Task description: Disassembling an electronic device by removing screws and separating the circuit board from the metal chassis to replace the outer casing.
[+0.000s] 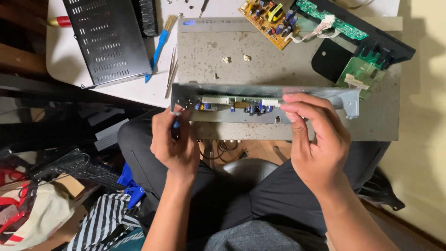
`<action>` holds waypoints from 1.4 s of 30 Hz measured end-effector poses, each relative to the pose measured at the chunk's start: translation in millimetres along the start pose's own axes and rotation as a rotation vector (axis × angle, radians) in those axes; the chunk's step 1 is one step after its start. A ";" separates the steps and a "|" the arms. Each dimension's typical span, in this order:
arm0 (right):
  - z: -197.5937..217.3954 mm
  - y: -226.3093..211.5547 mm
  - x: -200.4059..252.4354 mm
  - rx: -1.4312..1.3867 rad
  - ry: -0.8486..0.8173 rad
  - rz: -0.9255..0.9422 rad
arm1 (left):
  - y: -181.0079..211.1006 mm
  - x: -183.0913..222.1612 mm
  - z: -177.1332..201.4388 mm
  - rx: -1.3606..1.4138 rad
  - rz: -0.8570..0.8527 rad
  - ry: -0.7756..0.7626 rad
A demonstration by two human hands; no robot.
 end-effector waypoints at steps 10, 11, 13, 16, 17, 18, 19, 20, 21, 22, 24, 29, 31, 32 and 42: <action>0.4 -2.7 17.6 0.016 0.034 -0.066 | 125.6 -18.4 -22.4 -0.051 -0.139 -0.347; 0.8 -2.3 20.1 0.022 0.033 -0.068 | 128.8 -15.7 -30.5 -0.129 -0.169 -0.390; 1.3 -0.6 25.8 0.030 0.033 -0.074 | 132.2 -12.9 -41.8 -0.205 -0.198 -0.436; 0.7 2.6 27.6 -0.027 0.054 -0.096 | 129.5 -14.7 -50.2 -0.340 -0.189 -0.436; 1.8 -0.2 23.3 -0.017 0.065 -0.077 | 127.1 -14.3 -54.0 -0.365 -0.171 -0.470; 3.2 -3.4 19.8 -0.005 0.075 -0.064 | 124.9 -13.2 -57.5 -0.387 -0.152 -0.509; 2.0 -1.3 22.7 -0.003 0.075 -0.068 | 125.0 -14.5 -60.2 -0.385 -0.151 -0.514; 4.0 2.0 25.7 -0.009 0.112 -0.081 | 124.5 -17.6 -60.0 -0.363 -0.131 -0.493; 5.8 5.0 28.8 -0.015 0.149 -0.094 | 124.0 -20.8 -59.6 -0.341 -0.111 -0.473; 4.6 2.7 27.1 -0.015 0.148 -0.092 | 123.6 -20.7 -60.4 -0.340 -0.111 -0.471; 8.9 7.2 28.7 -0.024 0.219 -0.192 | 123.2 -21.2 -60.5 -0.385 -0.117 -0.441; 9.4 4.1 27.8 0.063 0.258 -0.232 | 123.7 -21.5 -59.9 -0.340 -0.091 -0.454; 7.0 0.1 25.3 0.089 0.237 -0.226 | 123.0 -21.5 -59.0 -0.300 -0.083 -0.463; 6.2 -5.0 22.0 0.121 0.217 -0.187 | 122.8 -20.9 -58.5 -0.294 -0.082 -0.458; -0.3 -13.1 23.3 0.202 0.166 -0.134 | 122.7 -21.8 -54.0 -0.220 -0.072 -0.450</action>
Point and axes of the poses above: each hand's wrist, its own x-axis away from the middle knuckle, its own z-axis out of the back of the hand, y = z × x, the point moved 10 cm from there along -x, towards the middle knuckle, and after that the axes turned 10 degrees about z, right-handed, at the moved point
